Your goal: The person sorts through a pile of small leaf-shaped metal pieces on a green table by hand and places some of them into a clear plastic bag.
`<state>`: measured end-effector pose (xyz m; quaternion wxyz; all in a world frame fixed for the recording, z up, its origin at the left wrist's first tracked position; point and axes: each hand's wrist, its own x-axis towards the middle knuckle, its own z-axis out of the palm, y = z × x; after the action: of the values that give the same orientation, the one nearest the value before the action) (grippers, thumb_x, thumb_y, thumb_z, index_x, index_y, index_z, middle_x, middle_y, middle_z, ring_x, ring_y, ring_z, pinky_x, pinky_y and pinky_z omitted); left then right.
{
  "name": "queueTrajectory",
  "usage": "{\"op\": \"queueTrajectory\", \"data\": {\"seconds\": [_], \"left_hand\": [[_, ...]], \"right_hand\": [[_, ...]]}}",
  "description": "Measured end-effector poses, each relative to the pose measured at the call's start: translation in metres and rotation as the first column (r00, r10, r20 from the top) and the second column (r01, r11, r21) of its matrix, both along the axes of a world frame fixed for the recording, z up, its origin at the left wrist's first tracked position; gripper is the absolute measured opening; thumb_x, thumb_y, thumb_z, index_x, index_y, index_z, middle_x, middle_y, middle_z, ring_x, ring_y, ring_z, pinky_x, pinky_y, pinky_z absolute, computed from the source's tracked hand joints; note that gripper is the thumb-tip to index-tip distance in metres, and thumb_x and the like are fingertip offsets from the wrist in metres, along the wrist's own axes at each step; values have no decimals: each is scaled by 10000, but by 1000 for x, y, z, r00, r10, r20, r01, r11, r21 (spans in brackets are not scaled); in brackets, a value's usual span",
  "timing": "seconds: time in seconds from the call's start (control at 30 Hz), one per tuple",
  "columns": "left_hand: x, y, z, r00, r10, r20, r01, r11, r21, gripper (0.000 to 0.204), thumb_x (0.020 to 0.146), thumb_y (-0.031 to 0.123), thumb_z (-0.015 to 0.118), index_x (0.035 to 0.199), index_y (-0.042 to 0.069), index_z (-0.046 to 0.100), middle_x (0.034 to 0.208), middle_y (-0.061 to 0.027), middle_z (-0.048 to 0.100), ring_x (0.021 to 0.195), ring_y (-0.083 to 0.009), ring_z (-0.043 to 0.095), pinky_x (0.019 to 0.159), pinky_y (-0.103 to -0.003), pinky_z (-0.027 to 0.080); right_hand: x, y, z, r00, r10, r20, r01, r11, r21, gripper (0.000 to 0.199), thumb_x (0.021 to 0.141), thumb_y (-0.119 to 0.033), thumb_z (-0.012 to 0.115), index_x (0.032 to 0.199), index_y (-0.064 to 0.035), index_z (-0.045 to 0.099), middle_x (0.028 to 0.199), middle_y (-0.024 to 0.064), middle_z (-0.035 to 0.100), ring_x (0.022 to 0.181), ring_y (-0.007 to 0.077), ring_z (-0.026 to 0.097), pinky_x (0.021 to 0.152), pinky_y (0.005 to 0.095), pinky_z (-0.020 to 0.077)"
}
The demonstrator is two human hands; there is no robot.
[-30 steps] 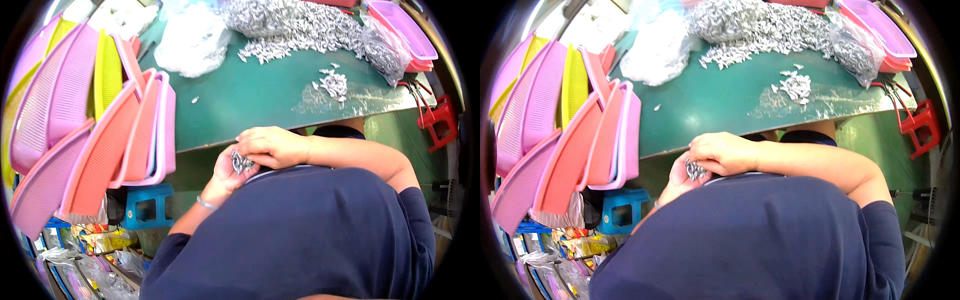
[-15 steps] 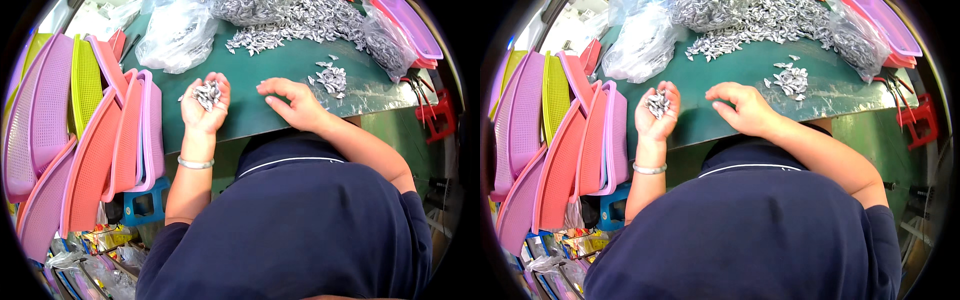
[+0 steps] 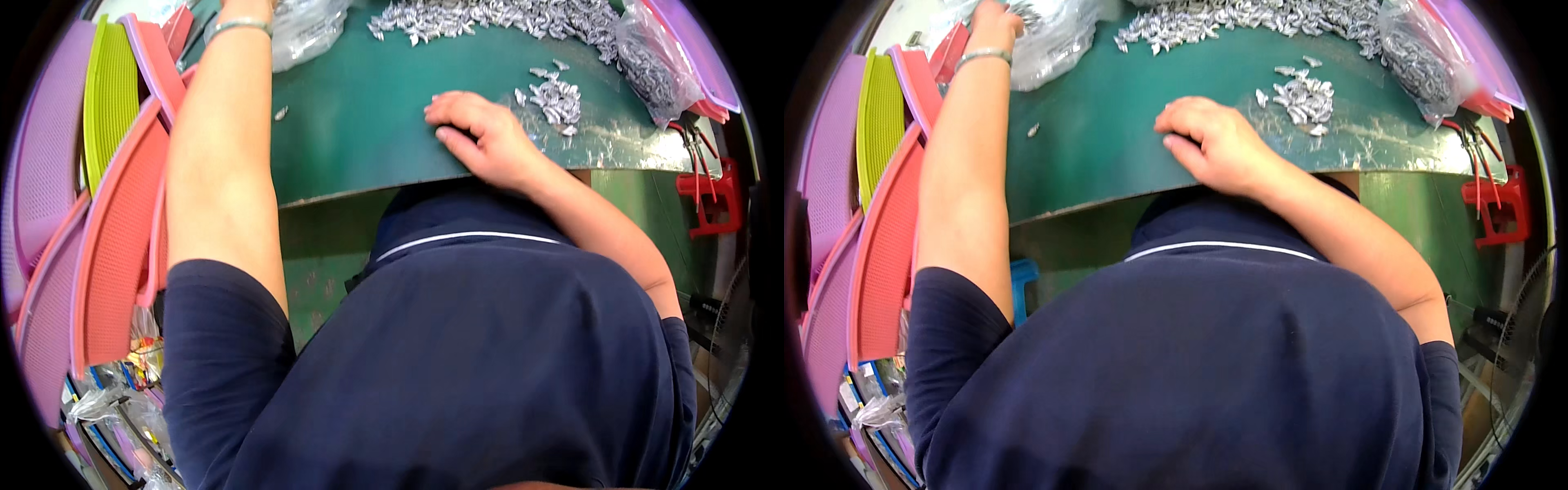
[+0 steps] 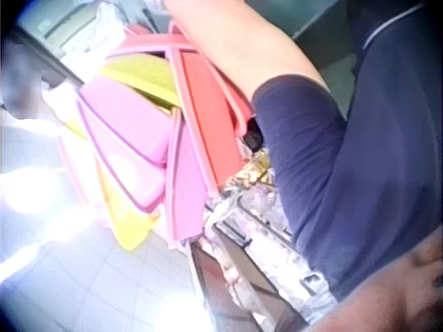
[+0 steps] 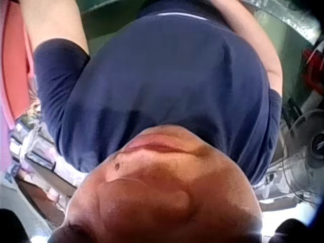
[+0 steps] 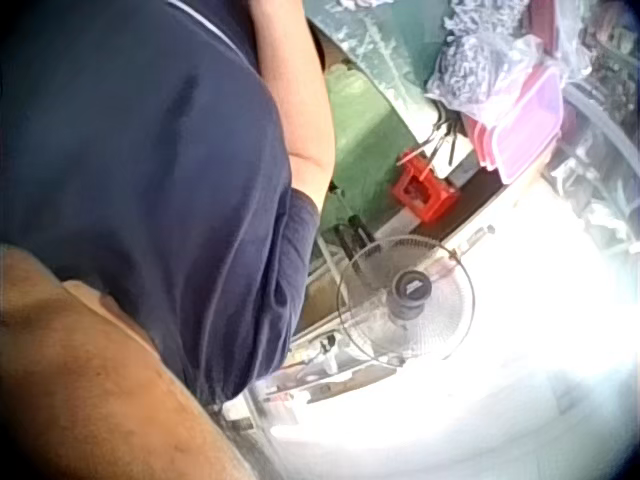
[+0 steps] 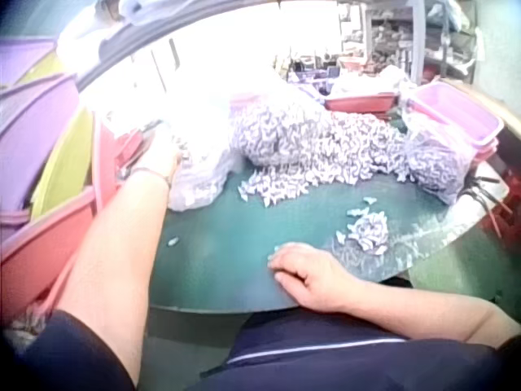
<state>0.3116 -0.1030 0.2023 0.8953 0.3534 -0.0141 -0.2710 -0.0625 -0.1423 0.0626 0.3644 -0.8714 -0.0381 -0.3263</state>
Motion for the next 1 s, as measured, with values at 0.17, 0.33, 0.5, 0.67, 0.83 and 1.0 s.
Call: {"op": "queueTrajectory", "data": {"seconds": [0.17,0.33,0.5,0.67,0.83,1.0], "left_hand": [[-58,33,-17,886,-197,419,33,930,367,244,925,218,520,835,11,611,756,-52,572,700,-167,527,624,-340,451],[-135,115,-31,555,-373,743,-234,788,570,258,933,235,545,789,34,617,693,1,541,647,-112,483,580,-303,408],[-209,200,-49,450,-513,731,-153,763,628,313,945,232,530,769,20,678,666,16,609,594,-66,515,555,-262,417],[-239,302,-63,194,-390,900,-458,775,435,297,964,227,550,1081,-14,678,979,-54,697,920,-115,612,834,-262,470],[-239,387,-134,591,-178,786,-339,830,443,279,970,211,546,1079,-10,676,986,-48,689,922,-119,609,827,-260,472],[-254,408,-218,740,-219,636,-483,484,729,229,905,187,637,1012,-7,697,844,-24,682,736,-78,579,707,-257,483]], "right_hand": [[0,-4,-5,997,-42,-71,44,999,26,199,857,-107,620,1040,-40,659,1055,136,664,973,279,647,843,350,518],[-3,2,6,977,-15,-212,-14,991,-133,349,863,-240,661,1158,-59,617,1221,152,595,1198,312,535,962,397,459],[-2,10,8,957,-9,-291,-175,781,-599,758,717,-288,770,1363,-69,439,1426,179,407,1345,389,342,1114,463,300],[4,30,4,927,-247,-282,-61,641,-765,750,718,-3,634,1417,-69,371,1445,192,378,1344,392,340,1127,436,296],[2,23,-4,910,-284,-302,-68,616,-785,864,614,159,487,1440,-19,308,1467,222,323,1374,399,285,1162,437,230],[4,27,-5,905,-274,-326,-93,621,-778,898,612,162,495,1461,-33,276,1487,215,302,1394,389,264,1168,432,224]]}}
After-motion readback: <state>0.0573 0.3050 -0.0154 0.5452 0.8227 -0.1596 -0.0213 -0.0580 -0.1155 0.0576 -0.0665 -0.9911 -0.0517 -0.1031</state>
